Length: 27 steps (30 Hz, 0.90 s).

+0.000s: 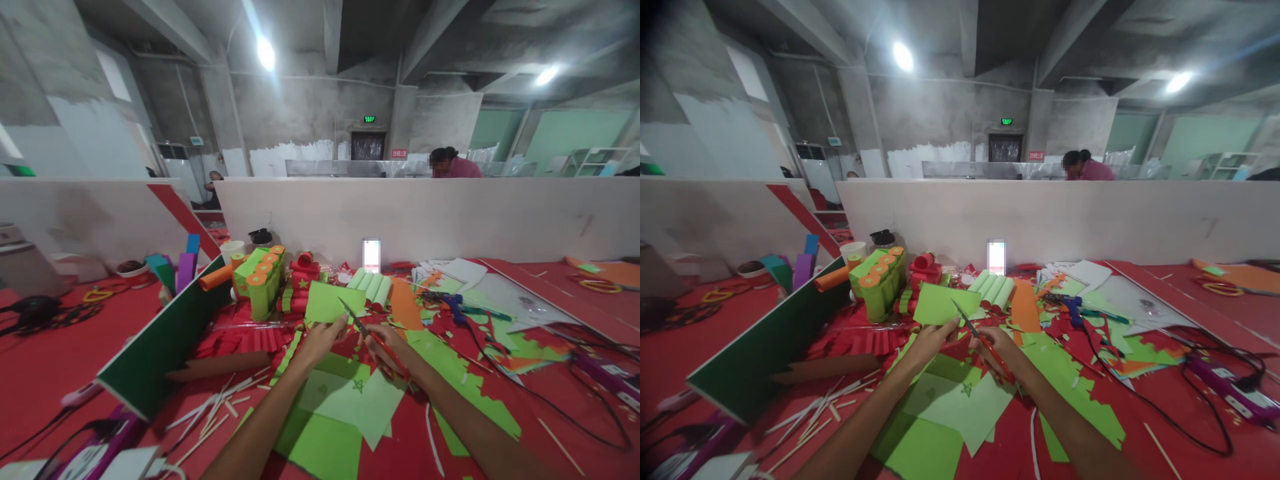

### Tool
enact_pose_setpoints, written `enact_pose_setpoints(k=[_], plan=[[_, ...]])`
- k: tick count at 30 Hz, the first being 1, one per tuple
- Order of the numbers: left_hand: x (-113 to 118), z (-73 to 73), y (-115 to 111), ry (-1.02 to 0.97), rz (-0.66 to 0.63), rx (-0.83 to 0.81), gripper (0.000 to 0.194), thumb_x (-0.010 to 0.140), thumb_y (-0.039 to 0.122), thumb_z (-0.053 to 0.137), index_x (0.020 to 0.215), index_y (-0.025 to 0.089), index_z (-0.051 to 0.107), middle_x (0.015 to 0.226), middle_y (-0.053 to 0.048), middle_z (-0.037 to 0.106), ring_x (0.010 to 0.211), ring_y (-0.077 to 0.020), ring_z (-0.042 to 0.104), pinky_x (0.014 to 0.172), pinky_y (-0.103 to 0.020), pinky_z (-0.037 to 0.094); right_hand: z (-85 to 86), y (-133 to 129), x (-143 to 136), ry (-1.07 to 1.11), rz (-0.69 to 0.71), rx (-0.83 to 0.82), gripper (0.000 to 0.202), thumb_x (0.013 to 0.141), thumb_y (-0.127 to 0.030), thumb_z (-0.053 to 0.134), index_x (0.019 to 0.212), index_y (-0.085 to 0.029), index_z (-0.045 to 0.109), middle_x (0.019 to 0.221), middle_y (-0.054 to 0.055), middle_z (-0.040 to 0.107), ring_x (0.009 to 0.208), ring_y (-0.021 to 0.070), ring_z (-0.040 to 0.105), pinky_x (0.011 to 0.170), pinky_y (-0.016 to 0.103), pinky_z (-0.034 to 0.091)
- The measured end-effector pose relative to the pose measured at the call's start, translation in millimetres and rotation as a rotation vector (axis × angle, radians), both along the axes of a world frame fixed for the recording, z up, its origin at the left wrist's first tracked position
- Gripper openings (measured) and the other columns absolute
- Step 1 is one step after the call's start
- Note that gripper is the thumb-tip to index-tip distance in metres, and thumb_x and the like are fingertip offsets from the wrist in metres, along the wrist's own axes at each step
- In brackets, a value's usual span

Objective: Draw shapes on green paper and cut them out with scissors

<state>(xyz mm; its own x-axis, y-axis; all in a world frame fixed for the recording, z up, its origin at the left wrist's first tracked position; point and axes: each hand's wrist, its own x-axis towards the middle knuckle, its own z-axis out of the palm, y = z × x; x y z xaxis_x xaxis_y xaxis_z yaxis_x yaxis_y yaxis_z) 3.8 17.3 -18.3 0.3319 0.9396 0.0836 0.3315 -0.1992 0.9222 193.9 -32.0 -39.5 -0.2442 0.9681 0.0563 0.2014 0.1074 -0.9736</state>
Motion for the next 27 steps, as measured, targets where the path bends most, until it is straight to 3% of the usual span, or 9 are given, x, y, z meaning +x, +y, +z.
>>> enact_pose_setpoints(k=[6,12,17,27], plan=[[-0.8,-1.9,1.3,0.025,-0.003,-0.013,0.040,0.079,0.046,0.048,0.049,0.020,0.055,0.055,-0.001,0.059,0.064,-0.0191,0.056,0.068,-0.028,0.038,-1.0,-1.5,0.1,-0.012,0.016,0.031,0.050,0.084,-0.064,0.047,0.091,-0.015,0.058,0.051,-0.006,0.049,0.029,0.0050,0.039,0.028,0.015,0.032],[-2.0,6.1,-0.7,0.091,-0.029,-0.014,0.042,0.081,0.046,0.044,0.049,0.021,0.054,0.057,-0.001,0.060,0.066,-0.0192,0.057,0.071,-0.027,0.038,-4.9,-1.6,3.0,-0.022,0.035,0.039,0.054,0.083,-0.066,0.048,0.099,-0.015,0.058,0.052,-0.006,0.049,0.029,0.0052,0.038,0.028,0.016,0.033],[-2.2,8.9,-2.6,0.149,-0.072,0.026,0.044,0.083,0.047,0.038,0.051,0.021,0.053,0.058,-0.001,0.061,0.067,-0.0187,0.058,0.074,-0.027,0.039,-3.6,-0.6,2.9,-0.041,0.040,0.107,0.052,0.083,-0.066,0.047,0.092,-0.015,0.058,0.052,-0.005,0.049,0.030,0.0053,0.040,0.031,0.017,0.034],[-0.9,0.2,0.6,0.058,-0.069,-0.008,0.045,0.082,0.049,0.043,0.051,0.019,0.055,0.057,-0.001,0.058,0.065,-0.0180,0.056,0.070,-0.028,0.038,3.4,0.1,0.9,-0.072,-0.024,0.058,0.043,0.081,-0.060,0.055,0.084,-0.017,0.056,0.047,-0.007,0.046,0.031,0.0057,0.036,0.033,0.018,0.030]])
